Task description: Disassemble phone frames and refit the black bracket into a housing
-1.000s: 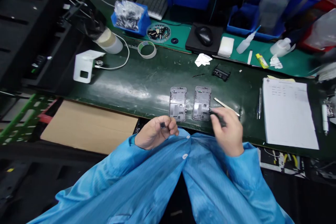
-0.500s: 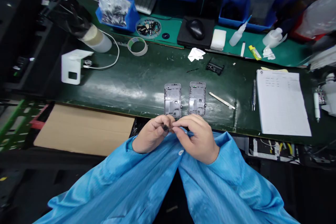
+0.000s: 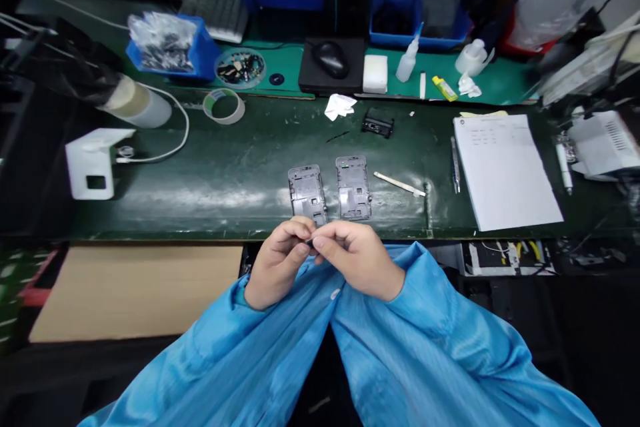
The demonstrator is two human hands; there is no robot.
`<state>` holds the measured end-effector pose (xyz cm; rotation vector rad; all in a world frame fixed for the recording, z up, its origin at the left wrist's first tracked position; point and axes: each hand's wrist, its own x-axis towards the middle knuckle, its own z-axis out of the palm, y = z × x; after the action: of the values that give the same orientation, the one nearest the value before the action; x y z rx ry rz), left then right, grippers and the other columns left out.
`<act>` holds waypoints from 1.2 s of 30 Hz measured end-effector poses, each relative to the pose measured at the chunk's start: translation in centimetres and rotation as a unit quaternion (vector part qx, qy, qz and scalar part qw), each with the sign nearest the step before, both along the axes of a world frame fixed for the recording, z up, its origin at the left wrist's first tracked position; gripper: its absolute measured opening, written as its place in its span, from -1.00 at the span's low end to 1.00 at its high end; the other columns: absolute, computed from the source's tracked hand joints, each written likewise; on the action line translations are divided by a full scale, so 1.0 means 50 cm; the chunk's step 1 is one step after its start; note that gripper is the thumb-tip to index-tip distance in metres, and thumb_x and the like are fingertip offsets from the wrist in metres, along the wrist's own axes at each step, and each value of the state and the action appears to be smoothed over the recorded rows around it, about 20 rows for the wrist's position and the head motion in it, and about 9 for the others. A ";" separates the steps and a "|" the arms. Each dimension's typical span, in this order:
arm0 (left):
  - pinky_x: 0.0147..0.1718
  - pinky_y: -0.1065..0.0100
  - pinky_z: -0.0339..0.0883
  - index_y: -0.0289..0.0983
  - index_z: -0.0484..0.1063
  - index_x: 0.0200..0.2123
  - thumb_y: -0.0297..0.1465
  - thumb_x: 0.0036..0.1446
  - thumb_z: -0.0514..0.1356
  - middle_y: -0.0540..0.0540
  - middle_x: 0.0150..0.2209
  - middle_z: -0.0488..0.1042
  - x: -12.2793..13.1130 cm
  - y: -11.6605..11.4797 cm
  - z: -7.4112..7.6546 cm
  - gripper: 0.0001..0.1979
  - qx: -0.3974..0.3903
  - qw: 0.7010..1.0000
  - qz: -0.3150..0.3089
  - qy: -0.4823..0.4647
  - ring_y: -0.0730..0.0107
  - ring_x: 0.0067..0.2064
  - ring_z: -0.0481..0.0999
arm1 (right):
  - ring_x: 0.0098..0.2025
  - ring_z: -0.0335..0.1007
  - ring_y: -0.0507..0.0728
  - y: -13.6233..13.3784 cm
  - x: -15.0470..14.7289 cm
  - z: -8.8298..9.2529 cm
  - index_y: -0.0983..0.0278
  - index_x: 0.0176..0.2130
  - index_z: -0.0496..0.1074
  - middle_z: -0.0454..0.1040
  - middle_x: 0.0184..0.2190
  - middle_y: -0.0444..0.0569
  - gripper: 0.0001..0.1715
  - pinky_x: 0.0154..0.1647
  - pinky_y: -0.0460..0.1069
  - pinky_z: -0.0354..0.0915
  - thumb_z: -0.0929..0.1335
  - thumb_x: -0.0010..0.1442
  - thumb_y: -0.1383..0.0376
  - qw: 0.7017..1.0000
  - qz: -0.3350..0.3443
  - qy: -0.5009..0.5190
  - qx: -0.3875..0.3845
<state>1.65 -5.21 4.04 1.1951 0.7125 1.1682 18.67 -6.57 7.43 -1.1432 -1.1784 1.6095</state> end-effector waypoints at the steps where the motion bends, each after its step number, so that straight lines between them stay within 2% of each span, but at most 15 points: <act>1: -0.29 0.41 0.42 -0.19 0.52 -0.22 -0.16 0.26 0.35 -0.05 -0.26 0.49 0.001 0.005 0.005 -0.77 -0.009 1.000 0.004 0.015 0.40 -0.26 0.50 | -0.39 0.53 0.07 0.004 0.002 0.000 0.26 -0.28 0.54 0.56 -0.43 -0.09 -0.55 -0.29 0.01 0.51 0.43 0.30 -0.08 1.000 -0.008 -0.003 0.005; 4: -0.25 0.36 0.45 -0.21 0.54 -0.20 -0.07 0.23 0.34 -0.06 -0.29 0.56 0.003 0.034 0.025 -0.68 -0.059 0.993 -0.011 0.102 0.35 -0.28 0.54 | -0.36 0.56 0.08 0.019 0.020 0.000 0.27 -0.26 0.55 0.60 -0.39 -0.07 -0.64 -0.29 -0.01 0.51 0.41 0.33 0.03 0.997 -0.040 -0.058 0.043; 6: -0.27 0.36 0.43 -0.24 0.56 -0.28 0.00 0.22 0.32 -0.07 -0.36 0.57 0.008 0.066 0.040 -0.61 -0.084 0.979 -0.060 0.174 0.34 -0.32 0.53 | -0.34 0.57 0.07 0.031 0.040 0.004 0.26 -0.24 0.57 0.62 -0.36 -0.07 -0.77 -0.29 -0.04 0.49 0.39 0.35 0.17 0.985 -0.050 -0.135 0.095; 9: -0.36 0.37 0.38 -0.26 0.56 -0.44 0.09 0.15 0.31 -0.06 -0.47 0.55 0.026 0.123 0.057 -0.50 -0.094 0.954 -0.163 0.234 0.37 -0.42 0.46 | -0.31 0.56 0.07 0.052 0.074 0.016 0.23 -0.25 0.59 0.64 -0.34 -0.10 -0.87 -0.24 -0.05 0.45 0.39 0.33 0.34 0.946 -0.039 -0.255 0.194; 12: -0.46 0.40 0.30 -0.27 0.55 -0.48 0.17 0.04 0.34 -0.05 -0.52 0.53 0.048 0.179 0.062 -0.44 -0.136 0.928 -0.259 0.231 0.44 -0.51 0.38 | -0.28 0.56 0.07 0.075 0.100 0.024 0.22 -0.26 0.59 0.63 -0.34 -0.11 -0.85 -0.18 -0.05 0.44 0.40 0.34 0.40 0.912 -0.025 -0.317 0.260; 14: -0.49 0.42 0.27 -0.28 0.55 -0.48 0.18 0.00 0.36 -0.03 -0.54 0.50 0.064 0.212 0.060 -0.41 -0.165 0.913 -0.304 0.215 0.48 -0.54 0.34 | -0.28 0.56 0.07 0.091 0.110 0.025 0.23 -0.28 0.59 0.63 -0.35 -0.11 -0.83 -0.17 -0.06 0.43 0.40 0.35 0.42 0.903 -0.029 -0.332 0.272; 17: -0.51 0.45 0.24 -0.30 0.57 -0.48 0.16 -0.03 0.41 0.00 -0.59 0.45 0.088 0.253 0.057 -0.42 -0.199 0.896 -0.351 0.187 0.53 -0.55 0.31 | -0.27 0.57 0.07 0.112 0.119 0.023 0.22 -0.29 0.60 0.63 -0.36 -0.11 -0.83 -0.17 -0.05 0.44 0.41 0.35 0.40 0.904 -0.061 -0.335 0.260; 20: -0.54 0.49 0.24 -0.33 0.55 -0.50 0.09 -0.14 0.51 0.01 -0.59 0.44 0.114 0.286 0.056 -0.44 -0.255 0.882 -0.372 0.137 0.58 -0.56 0.30 | -0.23 0.59 0.09 0.131 0.144 0.016 0.21 -0.18 0.62 0.66 -0.27 -0.07 -0.87 -0.16 -0.03 0.47 0.41 0.34 0.32 0.917 -0.111 -0.304 0.232; 22: -0.55 0.52 0.27 -0.34 0.52 -0.50 0.01 -0.22 0.57 0.01 -0.56 0.46 0.128 0.306 0.053 -0.46 -0.295 0.879 -0.363 0.092 0.61 -0.56 0.32 | -0.21 0.60 0.11 0.148 0.180 0.005 0.22 -0.11 0.62 0.67 -0.22 -0.03 -0.81 -0.14 0.00 0.50 0.41 0.32 0.24 0.917 -0.175 -0.293 0.208; 24: -0.54 0.51 0.33 -0.35 0.51 -0.49 -0.08 -0.24 0.61 -0.02 -0.53 0.49 0.135 0.325 0.047 -0.49 -0.319 0.888 -0.329 0.050 0.59 -0.55 0.37 | -0.24 0.60 0.13 0.169 0.226 -0.013 0.24 -0.11 0.61 0.66 -0.25 -0.01 -0.75 -0.13 0.04 0.51 0.42 0.27 0.17 0.906 -0.243 -0.300 0.171; 28: -0.45 0.46 0.46 -0.33 0.49 -0.44 -0.21 -0.22 0.60 -0.04 -0.46 0.56 0.132 0.354 0.027 -0.56 -0.327 0.927 -0.185 -0.006 0.53 -0.49 0.47 | -0.33 0.57 0.15 0.201 0.304 -0.057 0.28 -0.18 0.60 0.63 -0.38 -0.01 -0.67 -0.19 0.08 0.52 0.44 0.19 0.09 0.889 -0.298 -0.330 0.106; 32: -0.46 0.46 0.44 -0.29 0.43 -0.43 -0.23 -0.09 0.51 0.00 -0.47 0.54 0.122 0.367 0.013 -0.64 -0.305 0.948 -0.086 -0.016 0.51 -0.48 0.48 | -0.30 0.58 0.16 0.192 0.318 -0.074 0.28 -0.18 0.60 0.63 -0.35 0.00 -0.71 -0.17 0.08 0.52 0.42 0.22 0.12 0.881 -0.284 -0.365 0.105; 36: -0.50 0.45 0.39 -0.27 0.43 -0.40 -0.24 -0.07 0.46 0.03 -0.49 0.50 0.122 0.370 0.009 -0.68 -0.285 0.957 -0.049 -0.012 0.51 -0.51 0.44 | -0.25 0.58 0.15 0.191 0.285 -0.069 0.24 -0.18 0.62 0.63 -0.27 -0.01 -0.82 -0.15 0.06 0.49 0.41 0.25 0.27 0.872 -0.188 -0.437 0.112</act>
<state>7.77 13.30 4.47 0.7180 0.8870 0.8115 32.91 2.99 3.99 -1.8826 -1.5043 0.6025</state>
